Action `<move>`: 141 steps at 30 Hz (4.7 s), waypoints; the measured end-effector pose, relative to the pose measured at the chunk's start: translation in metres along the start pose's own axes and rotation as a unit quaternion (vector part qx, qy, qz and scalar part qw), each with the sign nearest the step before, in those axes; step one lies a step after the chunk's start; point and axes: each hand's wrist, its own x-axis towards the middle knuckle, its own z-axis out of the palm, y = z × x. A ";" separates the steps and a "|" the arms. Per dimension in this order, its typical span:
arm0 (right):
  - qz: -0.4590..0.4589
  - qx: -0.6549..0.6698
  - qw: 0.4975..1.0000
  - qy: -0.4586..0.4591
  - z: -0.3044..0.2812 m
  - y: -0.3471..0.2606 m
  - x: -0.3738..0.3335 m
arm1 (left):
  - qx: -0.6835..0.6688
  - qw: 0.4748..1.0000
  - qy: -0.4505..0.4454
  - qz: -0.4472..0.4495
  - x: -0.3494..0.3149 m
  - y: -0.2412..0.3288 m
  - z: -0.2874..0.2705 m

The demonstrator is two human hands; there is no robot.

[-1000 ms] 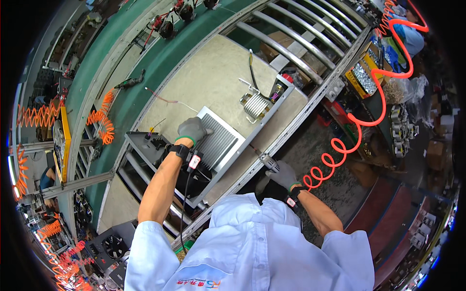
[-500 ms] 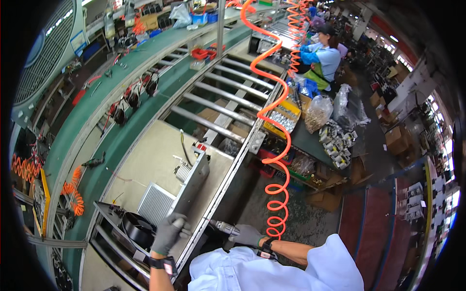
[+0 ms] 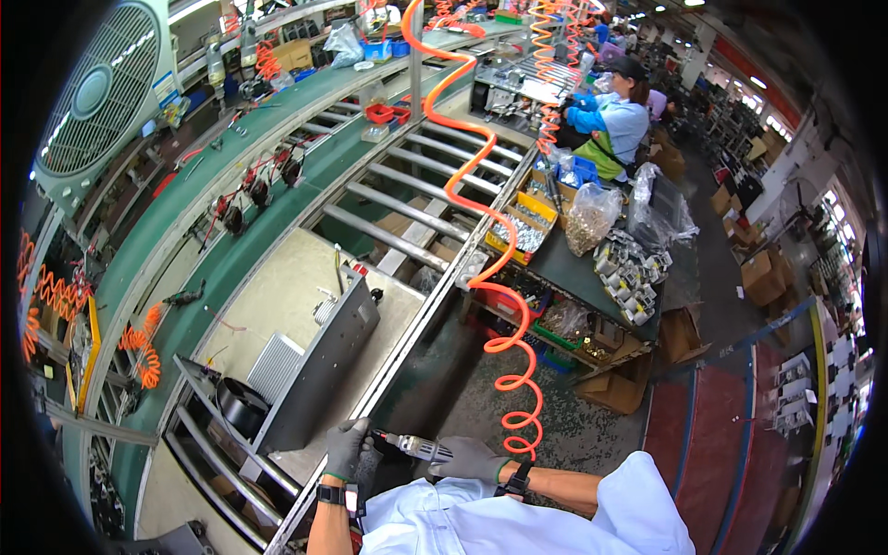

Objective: The person places a metal component onto a chassis and secures it with a power tool before positioning a circuit board assembly and fastening it as well. Finally, they retrieve a screw from a bin and place the completed unit onto a shelf.

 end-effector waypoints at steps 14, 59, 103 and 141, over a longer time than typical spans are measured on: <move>-0.040 0.021 0.993 -0.108 0.028 -0.018 0.039 | 0.120 0.968 -0.164 -0.149 -0.002 0.003 -0.092; 0.065 0.098 0.993 -0.013 0.159 -0.078 0.163 | -0.303 0.940 -0.025 -0.158 0.126 -0.090 -0.182; 0.011 -0.062 0.998 0.028 0.075 -0.010 0.247 | 0.031 0.984 0.117 0.134 0.097 -0.125 -0.225; 0.004 -0.130 0.986 -0.104 0.118 0.034 0.215 | -0.129 0.437 0.772 -0.443 -0.498 -0.507 -0.204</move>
